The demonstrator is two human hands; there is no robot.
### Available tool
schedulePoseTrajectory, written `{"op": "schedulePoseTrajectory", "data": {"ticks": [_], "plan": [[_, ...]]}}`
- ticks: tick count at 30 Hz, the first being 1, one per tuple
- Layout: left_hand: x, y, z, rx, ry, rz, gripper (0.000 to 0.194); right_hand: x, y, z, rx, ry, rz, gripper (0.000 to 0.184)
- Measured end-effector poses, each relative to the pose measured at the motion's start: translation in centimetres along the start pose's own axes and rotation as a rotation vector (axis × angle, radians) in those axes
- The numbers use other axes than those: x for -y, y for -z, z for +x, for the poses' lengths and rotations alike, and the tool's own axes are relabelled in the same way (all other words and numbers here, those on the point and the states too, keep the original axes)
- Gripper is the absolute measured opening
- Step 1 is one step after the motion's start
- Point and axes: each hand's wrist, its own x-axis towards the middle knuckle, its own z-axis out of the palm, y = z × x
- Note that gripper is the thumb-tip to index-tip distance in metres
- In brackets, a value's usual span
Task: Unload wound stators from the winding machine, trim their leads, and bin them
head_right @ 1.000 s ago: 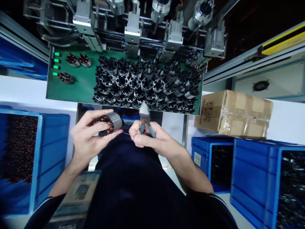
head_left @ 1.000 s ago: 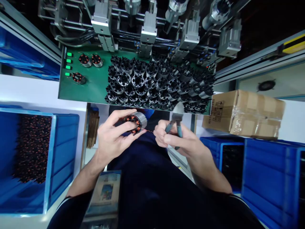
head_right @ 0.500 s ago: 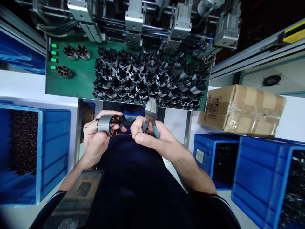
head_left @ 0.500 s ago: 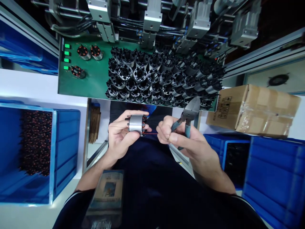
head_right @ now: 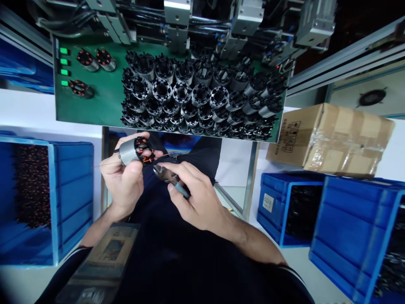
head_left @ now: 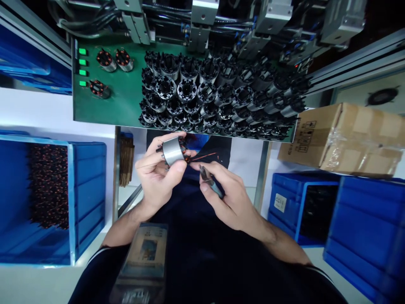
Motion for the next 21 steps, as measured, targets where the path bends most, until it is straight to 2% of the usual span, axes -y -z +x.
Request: {"op": "schedulePoseTrajectory", "data": {"ticks": [6,10,15,18,21], "plan": [[-0.8,-0.6,0.8,0.041,-0.133,0.016,0.022,-0.6,-0.8,1.1,-0.039,0.049,0.029,0.031],[-1.3,-0.7,0.8,0.04,-0.112,0.027,0.022,-0.6,-0.7,0.9,-0.03,0.045,0.054,0.031],[-1.3,-0.4,0.5,0.028,-0.074,0.115,0.031,-1.1,-0.9,0.9,-0.022,0.003,0.063,0.031],[0.6,-0.1,0.0,-0.003,-0.039,0.153,0.03,-2.6,-1.7,1.5,-0.026,-0.055,0.083,0.031],[4.4,0.0,-1.0,-0.094,0.113,0.094,0.028,-5.7,-3.1,2.6,0.015,-0.213,0.095,0.037]]}}
